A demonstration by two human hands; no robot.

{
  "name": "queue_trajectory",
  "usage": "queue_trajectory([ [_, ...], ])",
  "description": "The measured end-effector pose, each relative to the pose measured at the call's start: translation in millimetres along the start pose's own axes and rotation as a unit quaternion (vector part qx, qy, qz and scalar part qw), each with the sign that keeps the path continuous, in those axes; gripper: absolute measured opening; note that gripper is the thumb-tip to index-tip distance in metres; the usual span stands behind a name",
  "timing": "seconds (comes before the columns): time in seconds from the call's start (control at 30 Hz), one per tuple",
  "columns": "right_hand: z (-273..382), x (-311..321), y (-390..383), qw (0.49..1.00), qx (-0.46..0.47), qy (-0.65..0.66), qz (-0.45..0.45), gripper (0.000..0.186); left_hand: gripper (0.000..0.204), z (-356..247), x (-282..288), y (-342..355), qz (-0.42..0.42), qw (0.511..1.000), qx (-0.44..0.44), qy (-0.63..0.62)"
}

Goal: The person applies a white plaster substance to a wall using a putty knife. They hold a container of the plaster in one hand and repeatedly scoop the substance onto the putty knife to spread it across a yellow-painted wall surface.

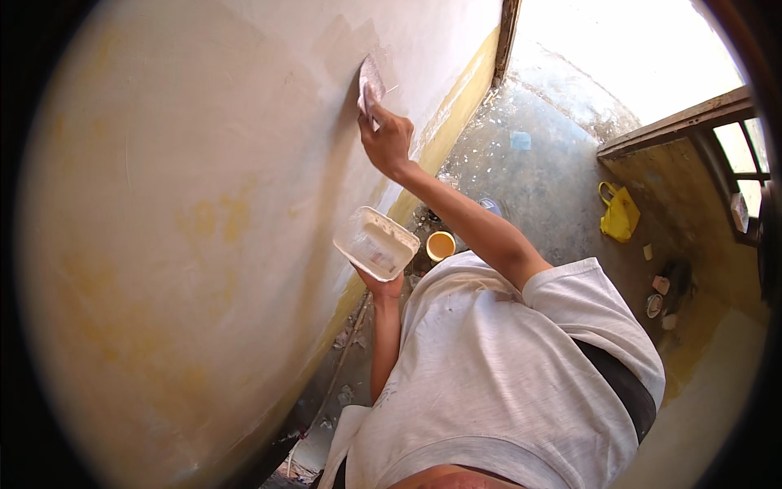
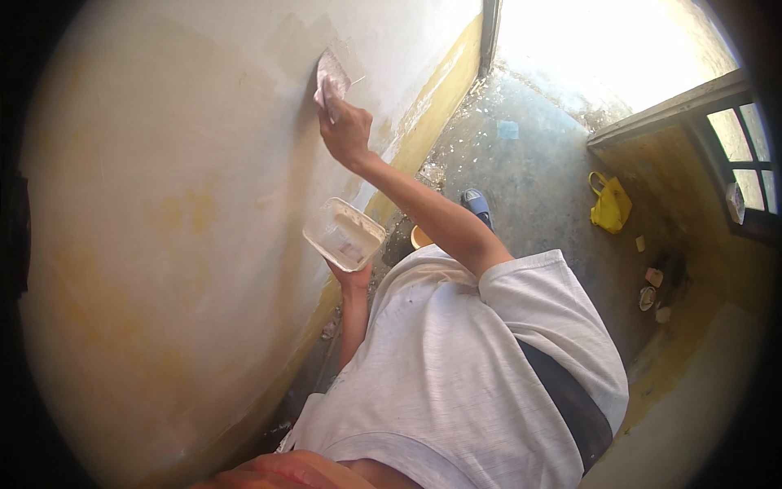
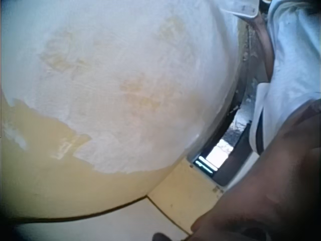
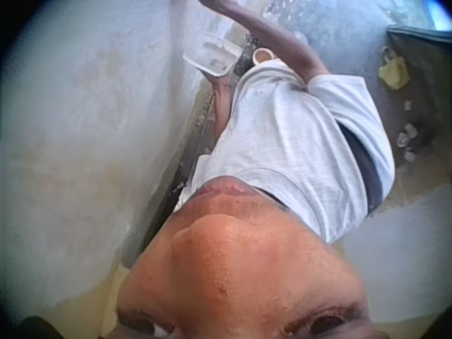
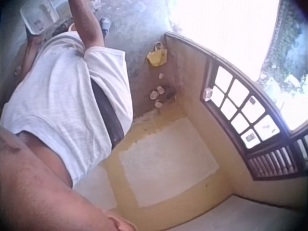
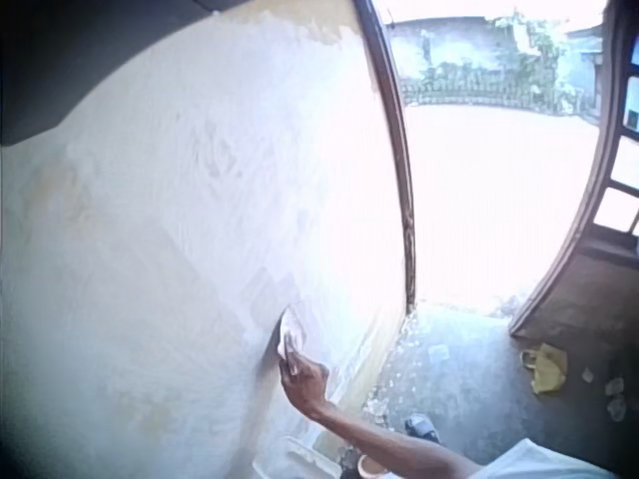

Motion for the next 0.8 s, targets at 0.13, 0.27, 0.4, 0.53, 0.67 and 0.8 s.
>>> queue_trajectory([
  [0.13, 48.9, 25.5, -65.9, 0.973, 0.105, 0.127, 0.16, 0.049, 0.056, -6.2, -13.6, -12.2, 0.045, 0.974, -0.117, 0.188],
  [0.27, -46.9, 53.0, -48.9, 0.969, -0.188, 0.123, 0.1, 0.027, 0.054, -1.3, -3.9, -7.1, 0.006, 1.0, -0.011, -0.01],
  [0.4, -142.8, 55.6, 25.9, 0.961, -0.227, 0.14, -0.078, 0.029, 0.053, 3.3, -10.3, 0.3, 0.001, 1.0, -0.003, 0.002],
  [0.53, -48.4, 20.4, 18.7, 0.973, -0.211, 0.091, -0.037, 0.02, 0.053, 1.2, 15.7, -4.2, -0.025, 0.999, 0.013, -0.045],
  [0.67, 54.1, 20.2, -50.1, 0.992, -0.016, 0.122, 0.018, 0.017, 0.055, -2.8, 4.3, -7.9, 0.041, 0.994, -0.077, 0.073],
  [0.8, 64.1, 38.5, -82.8, 0.964, 0.105, 0.174, 0.172, 0.024, 0.055, -6.1, -12.5, -7.6, 0.044, 0.999, -0.03, 0.007],
])
Point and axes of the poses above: each hand's wrist, its own y-axis towards the middle knuckle, its own x-axis out of the back of the hand, z = x × y, the point moved 6 cm from there along y, towards the middle knuckle
